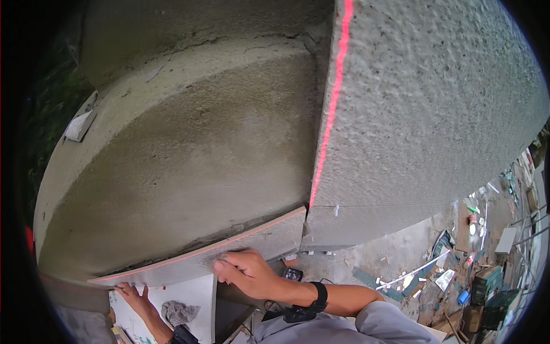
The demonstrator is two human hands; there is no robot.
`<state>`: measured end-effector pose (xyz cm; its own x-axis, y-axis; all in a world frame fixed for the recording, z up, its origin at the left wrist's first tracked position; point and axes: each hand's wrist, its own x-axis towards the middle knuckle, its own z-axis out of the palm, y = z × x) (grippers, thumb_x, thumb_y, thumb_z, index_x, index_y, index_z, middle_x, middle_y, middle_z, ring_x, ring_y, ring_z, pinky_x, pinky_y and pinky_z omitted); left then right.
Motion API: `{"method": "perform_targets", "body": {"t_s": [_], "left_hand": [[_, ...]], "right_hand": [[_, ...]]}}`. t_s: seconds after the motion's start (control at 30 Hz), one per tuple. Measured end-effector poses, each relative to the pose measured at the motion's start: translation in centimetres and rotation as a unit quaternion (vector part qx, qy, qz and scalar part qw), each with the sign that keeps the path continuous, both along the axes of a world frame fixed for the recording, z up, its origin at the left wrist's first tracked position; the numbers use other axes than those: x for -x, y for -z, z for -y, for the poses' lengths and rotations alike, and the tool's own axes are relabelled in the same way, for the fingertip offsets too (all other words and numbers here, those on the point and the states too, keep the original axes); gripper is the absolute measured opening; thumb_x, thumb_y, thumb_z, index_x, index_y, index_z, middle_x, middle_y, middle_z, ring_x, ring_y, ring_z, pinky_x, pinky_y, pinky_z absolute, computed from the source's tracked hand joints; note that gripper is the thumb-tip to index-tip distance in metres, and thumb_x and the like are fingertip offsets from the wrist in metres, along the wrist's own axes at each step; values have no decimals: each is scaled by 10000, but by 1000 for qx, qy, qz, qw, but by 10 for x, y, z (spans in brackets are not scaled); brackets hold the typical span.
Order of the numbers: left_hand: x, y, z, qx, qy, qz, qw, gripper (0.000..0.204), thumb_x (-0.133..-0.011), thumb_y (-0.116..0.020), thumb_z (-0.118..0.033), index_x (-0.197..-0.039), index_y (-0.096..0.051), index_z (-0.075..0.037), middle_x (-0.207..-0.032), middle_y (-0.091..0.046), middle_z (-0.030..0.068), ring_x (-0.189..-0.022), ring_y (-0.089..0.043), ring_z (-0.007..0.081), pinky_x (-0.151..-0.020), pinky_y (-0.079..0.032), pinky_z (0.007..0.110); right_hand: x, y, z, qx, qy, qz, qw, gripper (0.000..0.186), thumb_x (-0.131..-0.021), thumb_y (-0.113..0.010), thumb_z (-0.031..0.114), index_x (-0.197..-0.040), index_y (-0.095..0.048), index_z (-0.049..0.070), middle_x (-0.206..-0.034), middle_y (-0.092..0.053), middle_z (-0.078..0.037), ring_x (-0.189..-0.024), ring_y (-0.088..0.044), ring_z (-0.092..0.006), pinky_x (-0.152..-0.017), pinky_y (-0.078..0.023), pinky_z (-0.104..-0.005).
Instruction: Apply mortar to a tile and fix it to an exterior wall using a laser level.
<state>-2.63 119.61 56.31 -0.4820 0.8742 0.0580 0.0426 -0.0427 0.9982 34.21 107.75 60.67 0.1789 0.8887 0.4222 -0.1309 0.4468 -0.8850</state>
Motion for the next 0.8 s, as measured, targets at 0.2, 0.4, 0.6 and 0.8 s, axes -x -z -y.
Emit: {"method": "perform_targets", "body": {"t_s": [0.2,0.4,0.6,0.8], "left_hand": [[3,3,5,-15,11,-4,1000,968,-921,-539,-592,-1555,43,-147,-1605,-97,171,-1467,-141,364,-1031,-361,586],[-2,-3,5,12,-6,-4,1000,981,-894,-629,-532,-1562,-14,-159,-1569,-179,158,-1367,-326,305,-970,-405,536],[-19,-65,40,-160,-71,-271,947,971,-857,-697,-421,-1501,-158,66,-1541,-244,246,-1425,-248,370,-1142,-234,443],[-93,-157,35,-218,-96,-594,768,998,-860,-638,-503,-1468,-160,129,-1513,-162,375,-1426,-177,481,-1162,-187,494]], "right_hand": [[6,3,2,71,-25,-53,996,284,-963,-593,192,-823,-676,-41,-719,-695,-99,-640,-665,-130,-574,-516,-275],[5,2,2,67,-11,-37,997,259,-972,-571,145,-837,-666,-55,-749,-689,-103,-675,-657,-140,-623,-540,-280],[-12,23,60,51,44,180,981,165,-893,-652,132,-827,-662,-19,-705,-664,-96,-645,-655,-155,-608,-521,-281],[-12,85,137,109,59,348,929,209,-888,-641,165,-781,-665,-12,-694,-681,-104,-628,-667,-199,-593,-511,-321]]}}
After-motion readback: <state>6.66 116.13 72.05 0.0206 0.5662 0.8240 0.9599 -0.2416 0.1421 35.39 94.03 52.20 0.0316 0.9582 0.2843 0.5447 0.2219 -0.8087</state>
